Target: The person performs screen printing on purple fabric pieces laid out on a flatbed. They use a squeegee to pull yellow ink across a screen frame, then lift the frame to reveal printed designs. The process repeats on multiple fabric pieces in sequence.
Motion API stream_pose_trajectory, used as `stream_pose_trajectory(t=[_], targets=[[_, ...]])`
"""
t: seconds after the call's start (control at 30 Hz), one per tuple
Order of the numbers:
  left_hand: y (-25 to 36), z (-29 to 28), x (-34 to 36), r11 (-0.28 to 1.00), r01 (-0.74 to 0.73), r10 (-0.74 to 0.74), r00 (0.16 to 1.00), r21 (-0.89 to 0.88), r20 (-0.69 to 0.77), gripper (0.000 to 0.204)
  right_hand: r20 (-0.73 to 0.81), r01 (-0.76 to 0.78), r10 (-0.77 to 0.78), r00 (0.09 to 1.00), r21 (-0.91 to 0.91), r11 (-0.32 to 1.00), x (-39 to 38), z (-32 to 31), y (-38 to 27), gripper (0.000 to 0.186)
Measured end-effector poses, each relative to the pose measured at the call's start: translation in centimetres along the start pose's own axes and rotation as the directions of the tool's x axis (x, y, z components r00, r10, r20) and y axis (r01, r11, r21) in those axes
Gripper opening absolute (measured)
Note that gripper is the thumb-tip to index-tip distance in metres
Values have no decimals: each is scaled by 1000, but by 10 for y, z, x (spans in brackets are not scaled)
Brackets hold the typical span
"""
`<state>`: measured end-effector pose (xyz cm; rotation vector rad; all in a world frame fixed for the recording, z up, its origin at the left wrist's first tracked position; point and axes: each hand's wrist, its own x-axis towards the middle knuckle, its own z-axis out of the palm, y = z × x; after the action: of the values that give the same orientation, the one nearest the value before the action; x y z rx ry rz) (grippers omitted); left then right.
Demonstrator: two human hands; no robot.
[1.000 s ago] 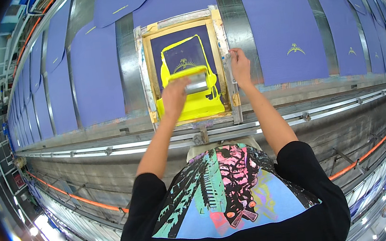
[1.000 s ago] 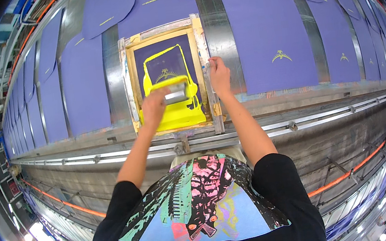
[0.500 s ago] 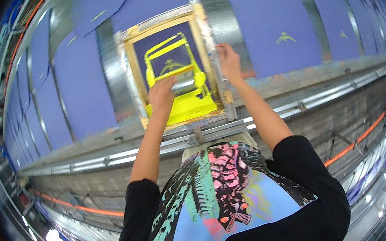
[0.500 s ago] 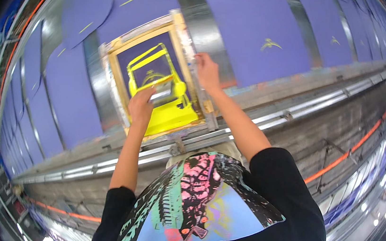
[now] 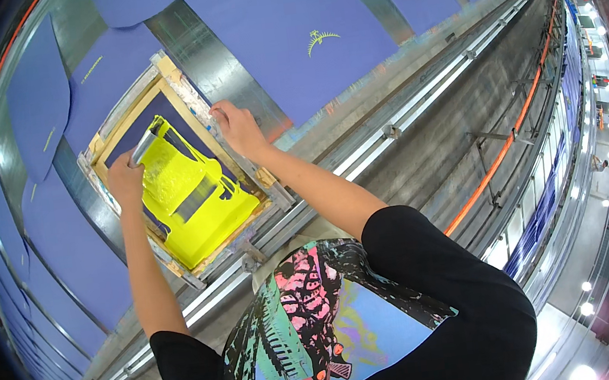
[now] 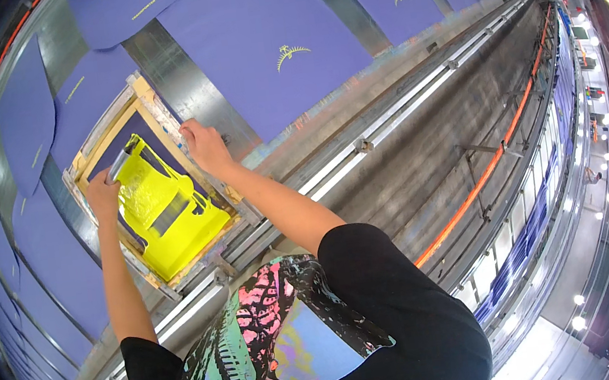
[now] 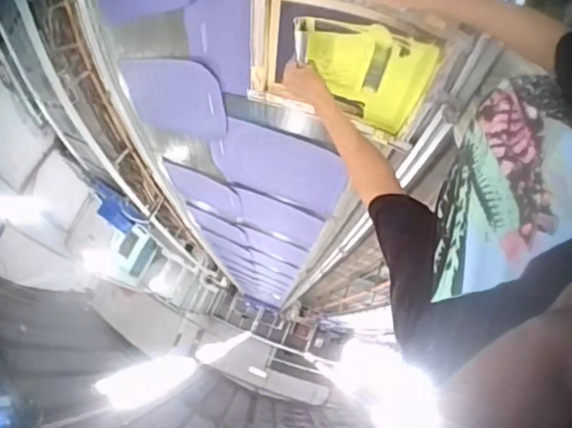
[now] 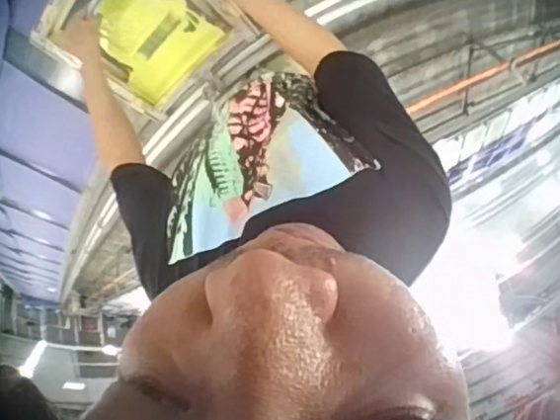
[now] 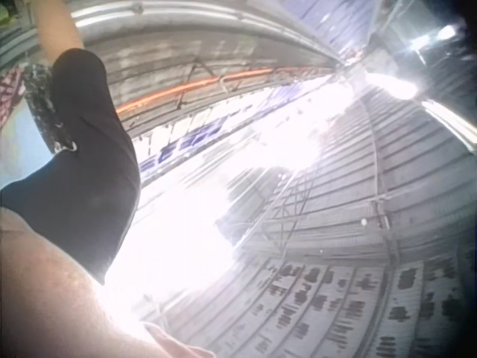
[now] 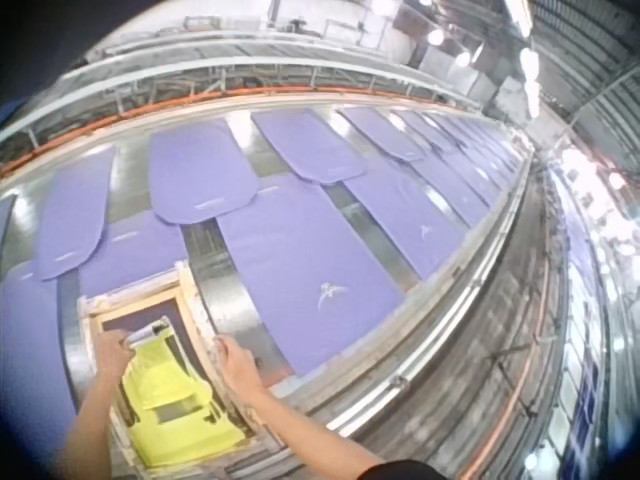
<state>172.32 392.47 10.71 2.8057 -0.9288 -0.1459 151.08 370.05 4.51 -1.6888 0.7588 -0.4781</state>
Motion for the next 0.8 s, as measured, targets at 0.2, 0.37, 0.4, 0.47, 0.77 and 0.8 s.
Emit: stream_pose_trajectory(t=[0.2, 0.37, 0.4, 0.47, 0.77, 0.8], targets=[[28, 15, -111, 997, 40, -37, 998, -64, 51, 44, 15, -8, 8, 1000, -15, 1000, -4, 7, 5, 20], [63, 26, -176, 982, -125, 113, 990, -141, -90, 41, 53, 8, -4, 999, -65, 998, 12, 7, 24, 21], [64, 26, -186, 973, -134, 117, 988, -189, -100, 41, 56, 23, -18, 998, -95, 995, 10, 6, 22, 21], [65, 26, -190, 961, -174, 151, 982, -216, -117, 47, -25, 159, -163, 986, -111, 981, 20, 4, 27, 22], [84, -33, -201, 949, -104, 53, 983, -298, -176, 51, 104, 35, -38, 994, 33, 999, -3, 2, -58, 19], [79, -36, -206, 947, -56, 10, 989, -317, -144, 51, 112, 31, -36, 993, 51, 998, -10, 9, -62, 19]])
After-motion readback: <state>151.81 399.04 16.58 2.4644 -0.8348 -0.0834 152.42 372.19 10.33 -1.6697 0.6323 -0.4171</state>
